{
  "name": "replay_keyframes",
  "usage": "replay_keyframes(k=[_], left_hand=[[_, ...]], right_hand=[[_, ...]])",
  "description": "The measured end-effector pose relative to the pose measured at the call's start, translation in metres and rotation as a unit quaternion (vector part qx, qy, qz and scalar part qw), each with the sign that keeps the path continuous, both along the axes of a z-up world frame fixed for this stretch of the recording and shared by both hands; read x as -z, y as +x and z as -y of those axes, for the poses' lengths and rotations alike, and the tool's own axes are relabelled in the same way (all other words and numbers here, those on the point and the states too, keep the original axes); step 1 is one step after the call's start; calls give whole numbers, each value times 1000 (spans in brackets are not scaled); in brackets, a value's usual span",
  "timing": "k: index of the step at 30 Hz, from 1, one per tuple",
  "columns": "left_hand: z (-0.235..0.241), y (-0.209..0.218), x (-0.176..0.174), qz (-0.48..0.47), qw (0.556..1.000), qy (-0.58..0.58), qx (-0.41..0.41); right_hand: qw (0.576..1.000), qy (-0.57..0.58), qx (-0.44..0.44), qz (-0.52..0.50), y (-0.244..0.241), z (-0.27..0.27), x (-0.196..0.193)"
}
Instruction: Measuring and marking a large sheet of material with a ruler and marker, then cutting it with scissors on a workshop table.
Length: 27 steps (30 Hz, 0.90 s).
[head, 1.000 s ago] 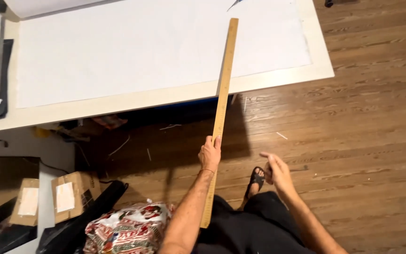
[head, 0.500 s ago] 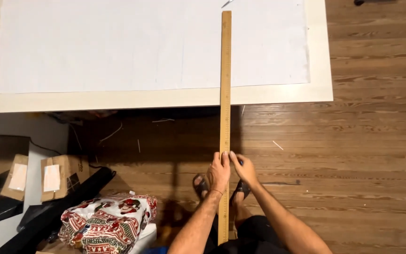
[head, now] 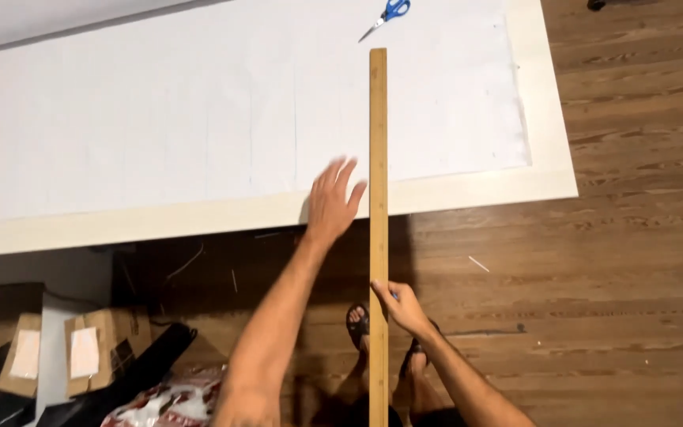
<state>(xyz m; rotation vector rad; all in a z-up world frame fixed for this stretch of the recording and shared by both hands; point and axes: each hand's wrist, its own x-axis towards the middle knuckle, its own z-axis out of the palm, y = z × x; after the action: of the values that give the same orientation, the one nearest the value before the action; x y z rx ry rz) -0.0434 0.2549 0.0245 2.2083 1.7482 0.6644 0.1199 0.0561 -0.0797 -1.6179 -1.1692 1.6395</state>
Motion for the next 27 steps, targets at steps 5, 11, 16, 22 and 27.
replay_keyframes(k=[5,11,16,22,27], left_hand=[[-124,27,7,-67,985,-80,139],[-160,32,52,-81,984,3,158],[-157,30,39,-93,986,2,141],[-154,29,42,-90,986,10,138],[-152,30,48,-81,987,17,134]], right_hand=[[996,-22,17,-80,3,-7,-31],[998,-37,15,-50,7,2,-36],[998,-45,15,-46,20,0,-34],[998,-56,11,-38,10,5,-27],[998,-38,-3,-51,4,5,-28]])
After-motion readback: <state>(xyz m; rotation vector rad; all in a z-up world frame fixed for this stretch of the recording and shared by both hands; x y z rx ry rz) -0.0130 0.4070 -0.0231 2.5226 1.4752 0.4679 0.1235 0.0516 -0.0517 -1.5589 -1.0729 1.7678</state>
